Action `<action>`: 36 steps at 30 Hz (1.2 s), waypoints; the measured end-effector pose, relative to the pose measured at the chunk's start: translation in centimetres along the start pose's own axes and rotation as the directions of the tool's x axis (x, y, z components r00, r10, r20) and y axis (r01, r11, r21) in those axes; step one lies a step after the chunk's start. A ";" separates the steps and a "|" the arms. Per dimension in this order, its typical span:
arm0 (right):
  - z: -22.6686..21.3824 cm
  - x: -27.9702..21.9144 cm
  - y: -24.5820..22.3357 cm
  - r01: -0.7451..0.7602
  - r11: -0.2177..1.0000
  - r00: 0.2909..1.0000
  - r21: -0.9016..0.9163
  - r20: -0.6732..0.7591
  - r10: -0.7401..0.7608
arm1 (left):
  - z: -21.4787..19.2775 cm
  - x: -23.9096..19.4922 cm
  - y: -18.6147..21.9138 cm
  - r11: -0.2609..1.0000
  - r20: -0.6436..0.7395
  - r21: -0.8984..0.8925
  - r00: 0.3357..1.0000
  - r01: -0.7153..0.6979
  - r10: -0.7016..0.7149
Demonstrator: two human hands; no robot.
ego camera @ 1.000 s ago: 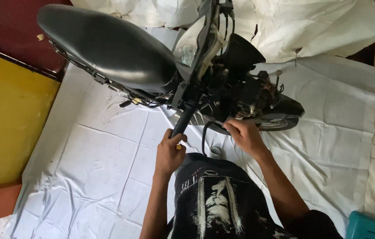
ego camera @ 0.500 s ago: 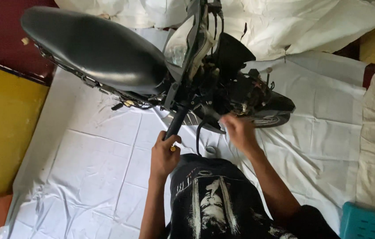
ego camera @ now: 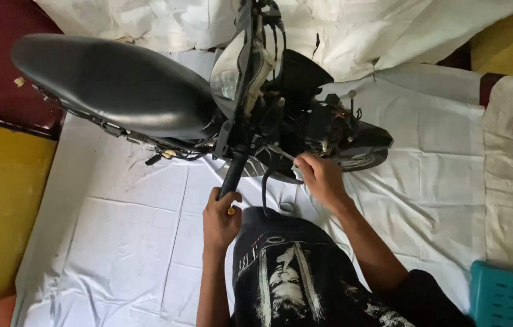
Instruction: The person works on the front section of a motorcycle, repeatedly pulling the kickstand lever and manipulating the handlebars and throttle. They use a small tool to adjust components near the handlebar assembly and engine area.
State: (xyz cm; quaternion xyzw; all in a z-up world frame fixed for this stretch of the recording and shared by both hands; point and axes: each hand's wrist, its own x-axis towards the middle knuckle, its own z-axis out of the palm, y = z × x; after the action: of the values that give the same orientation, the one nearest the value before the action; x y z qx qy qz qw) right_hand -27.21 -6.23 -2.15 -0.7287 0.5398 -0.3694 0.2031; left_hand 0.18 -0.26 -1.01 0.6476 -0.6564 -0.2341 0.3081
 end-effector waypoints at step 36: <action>-0.6 -1.7 -2.8 -0.185 0.974 0.976 -0.133 0.096 0.198 | -1.7 0.3 -0.9 0.998 0.154 0.006 0.986 -0.064 0.062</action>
State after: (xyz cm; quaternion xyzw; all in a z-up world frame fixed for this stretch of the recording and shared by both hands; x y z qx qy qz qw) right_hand -26.07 -3.64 -0.35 -0.7033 0.6174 -0.2740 0.2213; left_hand 1.98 -0.44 -0.45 0.6082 -0.6998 -0.2698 0.2600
